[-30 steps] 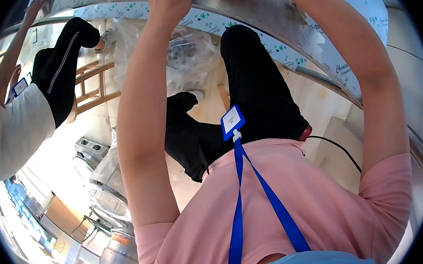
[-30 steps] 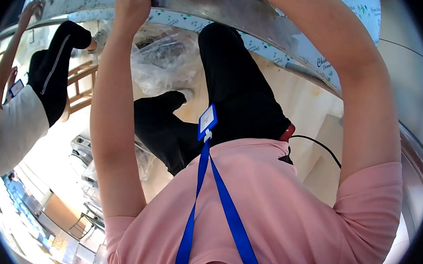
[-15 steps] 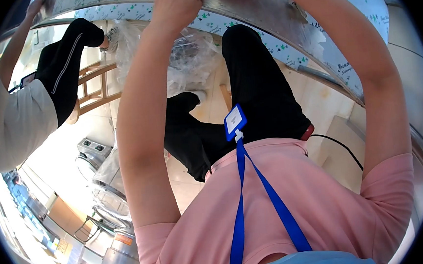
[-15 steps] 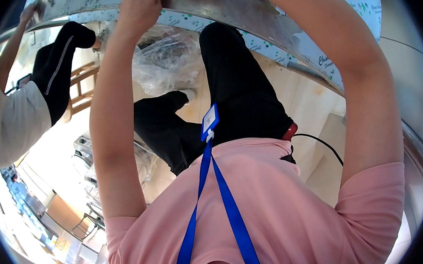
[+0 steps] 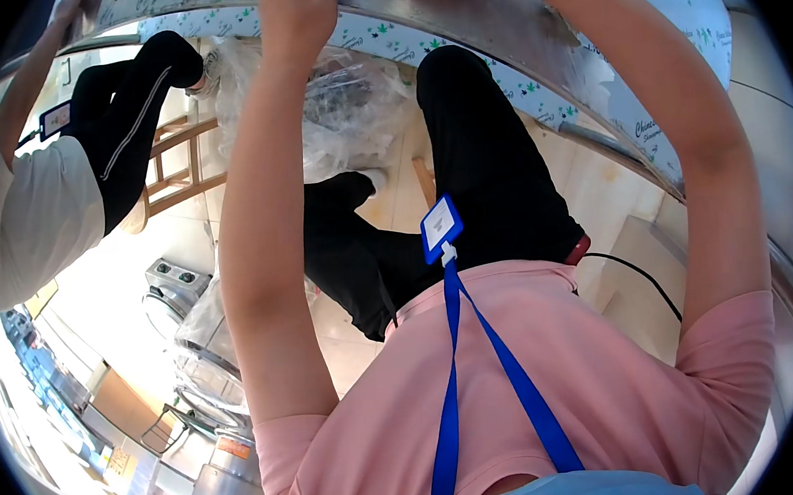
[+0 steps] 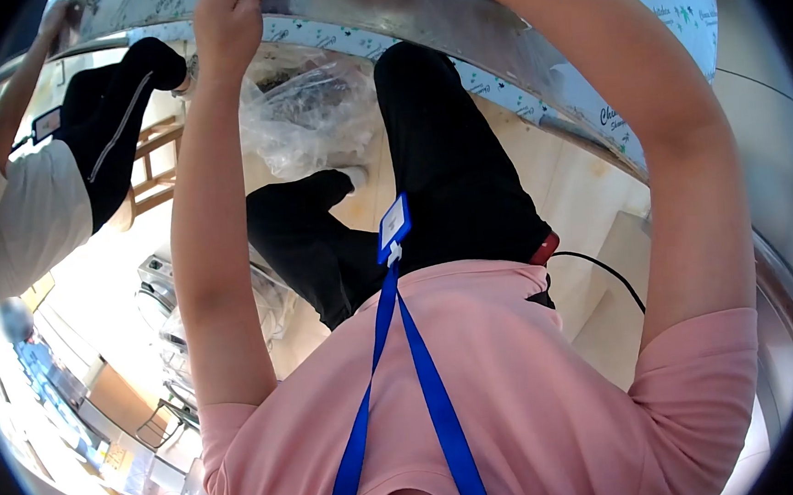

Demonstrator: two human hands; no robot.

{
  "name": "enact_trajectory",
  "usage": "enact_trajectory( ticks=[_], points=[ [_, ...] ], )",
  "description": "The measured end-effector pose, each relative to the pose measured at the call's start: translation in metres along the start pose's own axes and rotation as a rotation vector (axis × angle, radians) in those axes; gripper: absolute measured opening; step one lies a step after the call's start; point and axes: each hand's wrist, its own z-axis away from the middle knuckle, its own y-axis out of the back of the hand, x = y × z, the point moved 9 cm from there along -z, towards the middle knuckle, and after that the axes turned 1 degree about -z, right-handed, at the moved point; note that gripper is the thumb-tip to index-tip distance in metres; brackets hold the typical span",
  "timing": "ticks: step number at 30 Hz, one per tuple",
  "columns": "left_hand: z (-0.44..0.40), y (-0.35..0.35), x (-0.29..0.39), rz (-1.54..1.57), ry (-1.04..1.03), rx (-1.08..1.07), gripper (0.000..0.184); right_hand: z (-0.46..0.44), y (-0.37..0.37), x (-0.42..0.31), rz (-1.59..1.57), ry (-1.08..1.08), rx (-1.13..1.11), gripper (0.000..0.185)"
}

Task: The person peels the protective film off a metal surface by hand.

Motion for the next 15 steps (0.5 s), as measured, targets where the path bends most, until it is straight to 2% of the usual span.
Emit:
enact_trajectory(
  ticks=[3,9,12,15],
  points=[
    [0.0,0.009,0.003,-0.06,-0.045,0.035,0.011,0.0,0.005,-0.019,-0.045,-0.017,0.017,0.019],
    [-0.003,0.015,-0.005,-0.183,-0.154,-0.097,0.012,-0.01,-0.007,-0.029,0.232,-0.015,-0.157,0.016],
    [0.0,0.013,-0.004,-0.177,-0.186,-0.197,0.012,-0.011,-0.009,-0.03,0.165,0.117,0.013,0.015],
    [-0.002,0.011,-0.001,-0.274,-0.246,-0.255,0.011,-0.007,-0.009,-0.021,0.057,0.006,-0.024,0.014]
  ],
)
